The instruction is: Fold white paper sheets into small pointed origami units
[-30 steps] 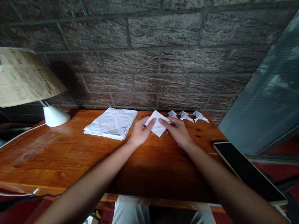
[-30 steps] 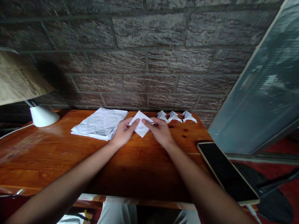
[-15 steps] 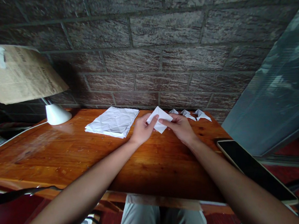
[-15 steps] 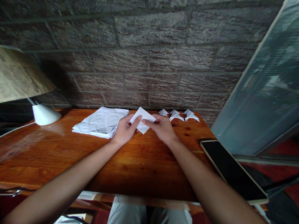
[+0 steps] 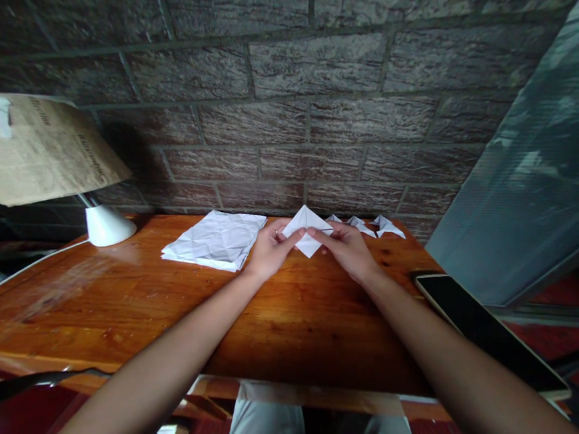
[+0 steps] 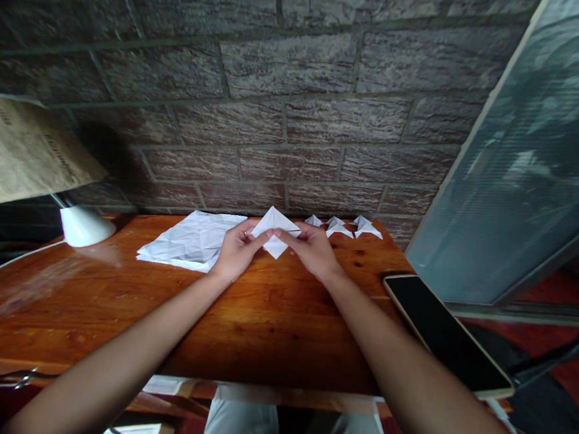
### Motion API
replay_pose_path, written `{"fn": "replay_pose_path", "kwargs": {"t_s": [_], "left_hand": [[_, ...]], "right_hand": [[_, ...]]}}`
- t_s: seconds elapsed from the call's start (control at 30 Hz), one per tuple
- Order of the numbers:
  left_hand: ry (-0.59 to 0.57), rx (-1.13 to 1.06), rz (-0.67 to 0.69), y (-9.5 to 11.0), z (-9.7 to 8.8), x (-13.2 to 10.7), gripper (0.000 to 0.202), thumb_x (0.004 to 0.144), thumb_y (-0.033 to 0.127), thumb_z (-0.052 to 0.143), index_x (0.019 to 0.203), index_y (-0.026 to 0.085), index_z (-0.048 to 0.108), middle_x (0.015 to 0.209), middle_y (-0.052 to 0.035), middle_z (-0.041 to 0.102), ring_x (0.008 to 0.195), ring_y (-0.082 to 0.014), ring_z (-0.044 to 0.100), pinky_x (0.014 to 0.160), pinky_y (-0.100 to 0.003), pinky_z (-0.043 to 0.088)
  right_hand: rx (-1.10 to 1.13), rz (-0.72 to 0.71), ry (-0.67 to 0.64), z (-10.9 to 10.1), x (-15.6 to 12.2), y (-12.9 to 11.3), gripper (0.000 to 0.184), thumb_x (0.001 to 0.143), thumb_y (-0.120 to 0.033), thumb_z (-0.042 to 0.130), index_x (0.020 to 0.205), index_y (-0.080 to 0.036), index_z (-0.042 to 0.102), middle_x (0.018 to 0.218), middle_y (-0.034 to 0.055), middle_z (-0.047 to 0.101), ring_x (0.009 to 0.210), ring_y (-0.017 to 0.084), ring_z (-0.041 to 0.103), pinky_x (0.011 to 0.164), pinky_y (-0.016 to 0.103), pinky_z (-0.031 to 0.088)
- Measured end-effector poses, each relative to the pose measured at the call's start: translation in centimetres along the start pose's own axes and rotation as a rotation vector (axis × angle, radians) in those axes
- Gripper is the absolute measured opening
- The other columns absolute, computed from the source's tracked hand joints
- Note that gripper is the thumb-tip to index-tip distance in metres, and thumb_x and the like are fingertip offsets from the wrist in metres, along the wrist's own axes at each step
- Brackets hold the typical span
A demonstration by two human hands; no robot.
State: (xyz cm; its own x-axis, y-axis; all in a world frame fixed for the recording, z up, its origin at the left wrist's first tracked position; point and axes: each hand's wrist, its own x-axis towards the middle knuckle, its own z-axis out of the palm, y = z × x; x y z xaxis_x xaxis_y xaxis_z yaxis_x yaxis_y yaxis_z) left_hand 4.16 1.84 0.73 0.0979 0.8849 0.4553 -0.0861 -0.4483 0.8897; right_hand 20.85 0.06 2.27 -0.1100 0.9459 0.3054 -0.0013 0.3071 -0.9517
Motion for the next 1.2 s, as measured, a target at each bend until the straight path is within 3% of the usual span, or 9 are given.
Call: {"fn": "replay_pose_path", "kwargs": {"t_s": [0.23, 0.43, 0.7, 0.8, 0.97, 1.2], "left_hand": [[-0.013, -0.033, -0.035, 0.0, 0.2, -0.1, 0.04, 0.067, 0.046, 0.083, 0.091, 0.016, 0.072, 0.082, -0.0026, 0.073, 0.069, -0.0149, 0.063, 0.065, -0.026, 0.05], [-0.028, -0.155, -0.102, -0.2, 0.1, -0.2, 0.043, 0.064, 0.043, 0.087, 0.094, 0.015, 0.074, 0.084, -0.0021, 0.074, 0.072, -0.0142, 0.063, 0.072, -0.027, 0.05], [0.007, -0.123, -0.093, -0.7, 0.1, 0.0, 0.045, 0.066, 0.056, 0.081, 0.085, 0.016, 0.074, 0.079, -0.0014, 0.074, 0.07, -0.0139, 0.061, 0.066, -0.025, 0.048], [-0.036, -0.084, -0.08, -0.6, -0.1, 0.0, 0.045, 0.068, 0.057, 0.08, 0.086, 0.016, 0.075, 0.08, -0.0027, 0.074, 0.07, -0.0147, 0.062, 0.066, -0.026, 0.048], [-0.139, 0.0, -0.049, -0.3, -0.2, -0.3, 0.041, 0.075, 0.056, 0.075, 0.085, 0.016, 0.075, 0.075, -0.0027, 0.073, 0.068, -0.0148, 0.062, 0.064, -0.026, 0.047], [-0.246, 0.059, -0.045, -0.4, 0.2, -0.8, 0.041, 0.081, 0.054, 0.071, 0.089, 0.015, 0.075, 0.082, -0.0048, 0.075, 0.07, -0.0145, 0.063, 0.067, -0.026, 0.048]], "right_hand": [[0.007, 0.007, -0.004, -0.6, 0.4, 0.3, 0.036, 0.062, -0.049, 0.085, 0.078, -0.018, 0.073, 0.073, 0.0007, 0.069, 0.063, 0.012, 0.053, 0.056, 0.025, 0.039], [-0.003, 0.025, -0.002, -0.7, 0.5, 0.4, 0.04, 0.063, -0.053, 0.083, 0.081, -0.019, 0.074, 0.078, 0.0027, 0.073, 0.066, 0.014, 0.058, 0.058, 0.026, 0.044], [-0.081, 0.013, -0.171, -0.8, 0.4, 0.8, 0.041, 0.064, -0.055, 0.082, 0.074, -0.017, 0.072, 0.067, -0.0001, 0.066, 0.059, 0.011, 0.052, 0.054, 0.024, 0.041], [-0.09, -0.007, -0.178, -0.8, 0.4, 0.6, 0.041, 0.067, -0.057, 0.079, 0.075, -0.018, 0.072, 0.069, 0.0001, 0.067, 0.062, 0.012, 0.053, 0.058, 0.025, 0.041], [0.013, -0.014, -0.06, -1.1, 0.5, 0.1, 0.037, 0.07, -0.056, 0.077, 0.077, -0.02, 0.074, 0.074, 0.0, 0.069, 0.066, 0.013, 0.056, 0.063, 0.027, 0.043], [0.096, 0.067, -0.108, -1.7, 0.5, 0.1, 0.033, 0.065, -0.048, 0.083, 0.08, -0.019, 0.076, 0.072, 0.0003, 0.07, 0.064, 0.013, 0.059, 0.064, 0.028, 0.047]]}}
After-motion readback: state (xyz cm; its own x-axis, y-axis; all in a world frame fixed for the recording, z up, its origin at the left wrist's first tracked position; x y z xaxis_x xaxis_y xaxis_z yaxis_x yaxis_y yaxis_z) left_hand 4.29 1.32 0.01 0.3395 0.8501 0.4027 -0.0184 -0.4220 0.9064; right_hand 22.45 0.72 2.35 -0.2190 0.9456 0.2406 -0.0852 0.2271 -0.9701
